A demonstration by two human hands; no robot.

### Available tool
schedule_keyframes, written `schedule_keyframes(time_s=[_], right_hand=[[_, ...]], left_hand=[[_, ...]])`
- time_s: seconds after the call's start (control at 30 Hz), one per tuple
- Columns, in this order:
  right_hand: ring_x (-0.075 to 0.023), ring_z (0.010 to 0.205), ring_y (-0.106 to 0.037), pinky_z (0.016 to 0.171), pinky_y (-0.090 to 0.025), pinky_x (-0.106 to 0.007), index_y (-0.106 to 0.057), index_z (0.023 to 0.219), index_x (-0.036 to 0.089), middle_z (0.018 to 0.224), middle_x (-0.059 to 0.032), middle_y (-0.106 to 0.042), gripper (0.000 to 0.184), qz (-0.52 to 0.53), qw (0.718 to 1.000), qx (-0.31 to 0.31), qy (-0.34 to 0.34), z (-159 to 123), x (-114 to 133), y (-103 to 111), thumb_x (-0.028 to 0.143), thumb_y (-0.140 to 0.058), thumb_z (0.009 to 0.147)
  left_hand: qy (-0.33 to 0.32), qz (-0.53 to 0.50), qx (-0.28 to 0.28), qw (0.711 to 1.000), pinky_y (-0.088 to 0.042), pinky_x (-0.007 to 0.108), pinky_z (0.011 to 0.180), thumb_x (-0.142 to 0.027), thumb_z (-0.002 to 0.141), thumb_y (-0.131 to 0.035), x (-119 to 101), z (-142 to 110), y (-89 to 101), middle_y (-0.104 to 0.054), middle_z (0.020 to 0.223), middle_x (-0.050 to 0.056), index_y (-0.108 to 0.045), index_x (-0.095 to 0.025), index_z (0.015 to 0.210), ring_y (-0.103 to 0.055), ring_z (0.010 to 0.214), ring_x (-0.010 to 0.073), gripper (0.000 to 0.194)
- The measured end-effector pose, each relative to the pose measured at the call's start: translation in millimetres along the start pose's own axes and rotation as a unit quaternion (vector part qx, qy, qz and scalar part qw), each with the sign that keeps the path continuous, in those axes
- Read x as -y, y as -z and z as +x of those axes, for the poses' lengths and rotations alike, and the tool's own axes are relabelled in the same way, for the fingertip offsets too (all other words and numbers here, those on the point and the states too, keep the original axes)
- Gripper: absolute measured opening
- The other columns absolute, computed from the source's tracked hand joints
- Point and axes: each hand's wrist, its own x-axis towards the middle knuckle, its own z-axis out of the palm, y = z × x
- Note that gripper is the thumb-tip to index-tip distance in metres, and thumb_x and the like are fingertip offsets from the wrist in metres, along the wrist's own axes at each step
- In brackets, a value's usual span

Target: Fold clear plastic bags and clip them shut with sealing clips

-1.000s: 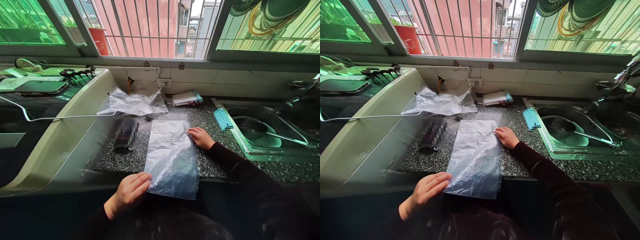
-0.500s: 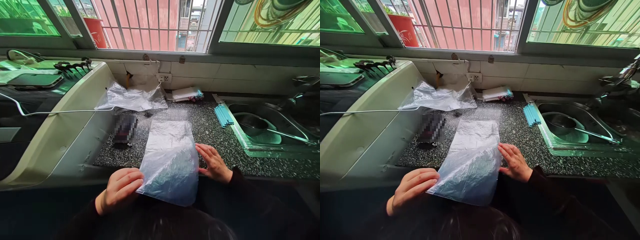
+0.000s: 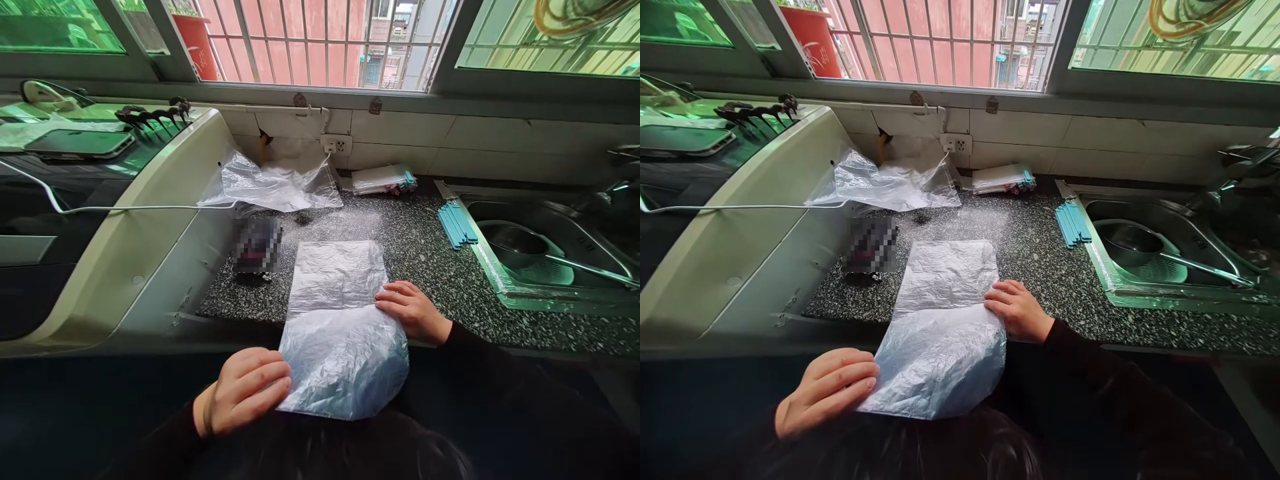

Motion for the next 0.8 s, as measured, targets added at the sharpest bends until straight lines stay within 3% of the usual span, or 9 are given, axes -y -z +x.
schedule_keyframes(time_s=[0.03, 0.17, 0.33, 0.43, 0.53, 0.67, 0.8], right_hand=[[-0.0237, 0.106, -0.055, 0.092, -0.041, -0.043, -0.064, 0.106, 0.028, 0.108, -0.0028, -0.068, 0.031, 0.013, 1.000, -0.002, 0.009, 0.5, -3.4, -0.6, 0.022, -0.051, 0.079], [-0.0229, 0.104, -0.057, 0.087, -0.044, -0.043, -0.065, 0.105, 0.027, 0.109, -0.0037, -0.068, 0.032, 0.059, 0.998, -0.023, 0.003, -3.1, -11.4, -3.5, 0.022, -0.046, 0.080], [-0.0215, 0.101, -0.060, 0.087, -0.045, -0.043, -0.066, 0.102, 0.027, 0.107, -0.0036, -0.069, 0.034, 0.081, 0.996, -0.033, -0.010, -3.5, -11.6, -2.1, 0.020, -0.044, 0.078], [-0.0211, 0.098, -0.061, 0.085, -0.046, -0.042, -0.066, 0.101, 0.027, 0.104, -0.0033, -0.069, 0.035, 0.080, 0.996, -0.042, -0.018, -1.7, -10.6, -0.7, 0.015, -0.044, 0.076], [-0.0209, 0.098, -0.061, 0.084, -0.046, -0.041, -0.066, 0.101, 0.026, 0.104, -0.0034, -0.070, 0.037, 0.086, 0.995, -0.047, -0.021, -0.9, -10.4, 0.6, 0.012, -0.044, 0.074], [-0.0201, 0.097, -0.062, 0.083, -0.046, -0.040, -0.065, 0.100, 0.025, 0.103, -0.0032, -0.070, 0.036, 0.100, 0.993, -0.054, -0.017, -0.3, -12.2, 2.6, 0.011, -0.044, 0.074], [-0.0205, 0.093, -0.062, 0.082, -0.047, -0.039, -0.062, 0.106, 0.025, 0.099, -0.0036, -0.071, 0.038, 0.091, 0.994, -0.063, -0.021, 1.4, -11.8, 4.0, 0.012, -0.046, 0.074]], left_hand=[[-0.040, -0.014, 0.000, 0.999, -0.054, 0.026, 0.069, -0.020, 0.089, -0.043, 6.7, -4.2, -4.6, -0.069, 0.076, 0.005, -0.061, -0.018, 0.093, -0.064, 0.078, 0.0140, 0.019], [0.004, 0.016, 0.026, 1.000, -0.052, 0.033, 0.080, -0.032, 0.088, -0.045, 36.3, -23.8, -26.2, -0.068, 0.094, 0.012, -0.057, -0.015, 0.107, -0.061, 0.095, 0.0178, 0.027], [0.000, 0.088, 0.079, 0.993, -0.044, 0.039, 0.095, -0.053, 0.076, -0.057, 54.9, -36.2, -43.4, -0.060, 0.118, 0.013, -0.054, -0.022, 0.113, -0.053, 0.115, 0.0221, 0.049], [-0.015, 0.125, 0.094, 0.988, -0.038, 0.036, 0.101, -0.037, 0.079, -0.060, 55.4, -33.3, -51.2, -0.059, 0.121, 0.008, -0.056, -0.027, 0.112, -0.050, 0.119, 0.0193, 0.034], [0.004, 0.150, 0.060, 0.987, -0.038, 0.035, 0.100, -0.019, 0.084, -0.051, 54.3, -26.2, -59.5, -0.063, 0.115, 0.006, -0.057, -0.024, 0.111, -0.054, 0.113, 0.0169, 0.028], [0.066, 0.109, 0.024, 0.992, -0.046, 0.035, 0.087, -0.014, 0.083, -0.052, 56.6, -14.6, -62.8, -0.068, 0.098, 0.007, -0.060, -0.018, 0.103, -0.060, 0.095, 0.0170, 0.022], [0.117, 0.032, 0.042, 0.992, -0.047, 0.033, 0.078, -0.014, 0.083, -0.051, 59.6, -2.4, -56.8, -0.067, 0.092, 0.008, -0.063, -0.016, 0.094, -0.058, 0.089, 0.0171, 0.017]])
